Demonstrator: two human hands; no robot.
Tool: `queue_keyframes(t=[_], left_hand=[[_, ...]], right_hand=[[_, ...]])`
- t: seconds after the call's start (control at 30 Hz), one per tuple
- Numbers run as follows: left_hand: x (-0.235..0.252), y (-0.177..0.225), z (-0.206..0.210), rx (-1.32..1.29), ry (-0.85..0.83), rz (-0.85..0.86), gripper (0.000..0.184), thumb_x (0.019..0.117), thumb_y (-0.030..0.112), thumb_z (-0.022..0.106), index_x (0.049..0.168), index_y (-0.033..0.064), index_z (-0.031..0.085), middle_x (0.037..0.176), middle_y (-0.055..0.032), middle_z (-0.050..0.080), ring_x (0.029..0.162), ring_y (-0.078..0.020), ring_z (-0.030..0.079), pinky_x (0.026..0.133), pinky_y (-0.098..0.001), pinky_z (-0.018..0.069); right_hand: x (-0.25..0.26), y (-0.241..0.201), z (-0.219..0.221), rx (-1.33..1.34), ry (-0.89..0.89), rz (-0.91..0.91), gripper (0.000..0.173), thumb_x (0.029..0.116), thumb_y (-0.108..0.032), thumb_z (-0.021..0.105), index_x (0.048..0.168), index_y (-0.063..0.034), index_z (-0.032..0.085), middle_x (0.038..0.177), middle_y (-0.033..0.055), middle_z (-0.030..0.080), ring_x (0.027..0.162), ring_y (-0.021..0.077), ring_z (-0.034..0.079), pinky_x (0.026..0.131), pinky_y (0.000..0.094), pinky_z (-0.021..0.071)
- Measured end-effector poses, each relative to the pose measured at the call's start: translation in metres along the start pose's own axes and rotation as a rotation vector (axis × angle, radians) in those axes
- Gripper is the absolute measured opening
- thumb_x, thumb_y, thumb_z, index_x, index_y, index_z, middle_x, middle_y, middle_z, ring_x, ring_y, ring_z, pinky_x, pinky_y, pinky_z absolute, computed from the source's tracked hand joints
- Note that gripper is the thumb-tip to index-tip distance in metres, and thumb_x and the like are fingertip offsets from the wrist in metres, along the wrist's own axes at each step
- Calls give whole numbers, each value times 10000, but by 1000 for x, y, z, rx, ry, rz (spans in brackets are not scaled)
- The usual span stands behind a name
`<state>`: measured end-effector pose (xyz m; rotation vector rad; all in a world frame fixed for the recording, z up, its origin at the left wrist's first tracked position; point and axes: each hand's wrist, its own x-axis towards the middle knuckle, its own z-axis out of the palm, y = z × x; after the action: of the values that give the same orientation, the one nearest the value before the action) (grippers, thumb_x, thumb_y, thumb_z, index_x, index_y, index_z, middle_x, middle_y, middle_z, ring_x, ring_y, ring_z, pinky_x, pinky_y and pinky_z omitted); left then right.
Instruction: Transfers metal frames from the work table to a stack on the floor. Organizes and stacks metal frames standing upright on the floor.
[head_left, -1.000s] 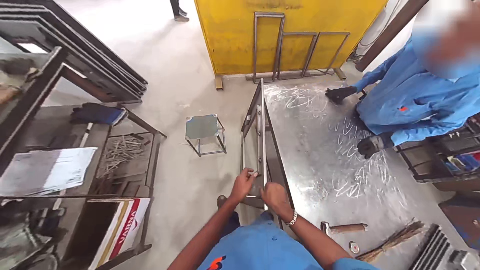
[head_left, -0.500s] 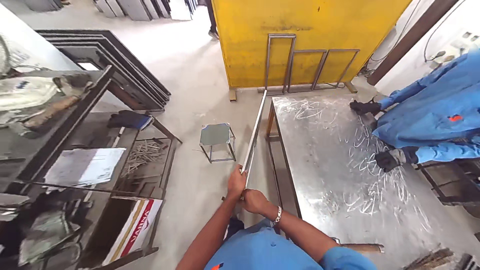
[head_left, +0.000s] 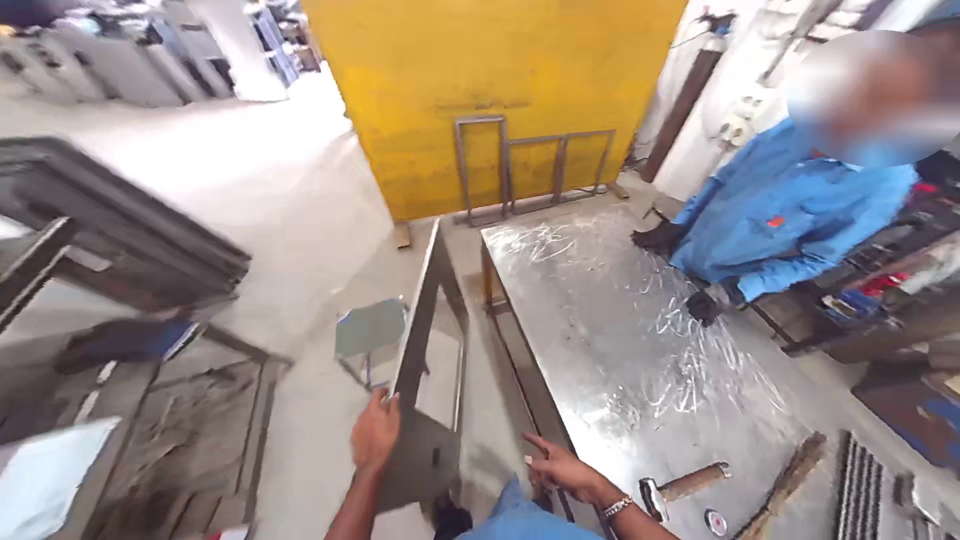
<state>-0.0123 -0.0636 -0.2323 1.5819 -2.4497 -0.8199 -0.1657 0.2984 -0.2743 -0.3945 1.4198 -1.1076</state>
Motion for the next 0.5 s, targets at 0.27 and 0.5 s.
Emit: queue_keyframes(t=[0.27, 0.5], left_hand=[[20, -33, -15, 0, 29, 79, 454, 1067, 355, 493, 1346, 9, 583, 1067, -308, 696, 1015, -514, 673, 872, -713, 498], [31, -48, -15, -11, 43, 55, 430, 1071, 340, 523, 1342, 12, 583, 1059, -325, 689, 1012, -534, 665, 867, -728, 488]], right_hand=[[-9, -67, 20, 638, -426, -218, 493, 1113, -470, 319, 1478, -207, 521, 673, -65, 497, 517, 49, 388, 497, 216, 351], [-16, -206, 60, -380, -97, -831, 1128, 865, -265, 792, 1651, -5, 26, 1535, 166, 513, 1270, 247, 613, 1034, 436, 536]])
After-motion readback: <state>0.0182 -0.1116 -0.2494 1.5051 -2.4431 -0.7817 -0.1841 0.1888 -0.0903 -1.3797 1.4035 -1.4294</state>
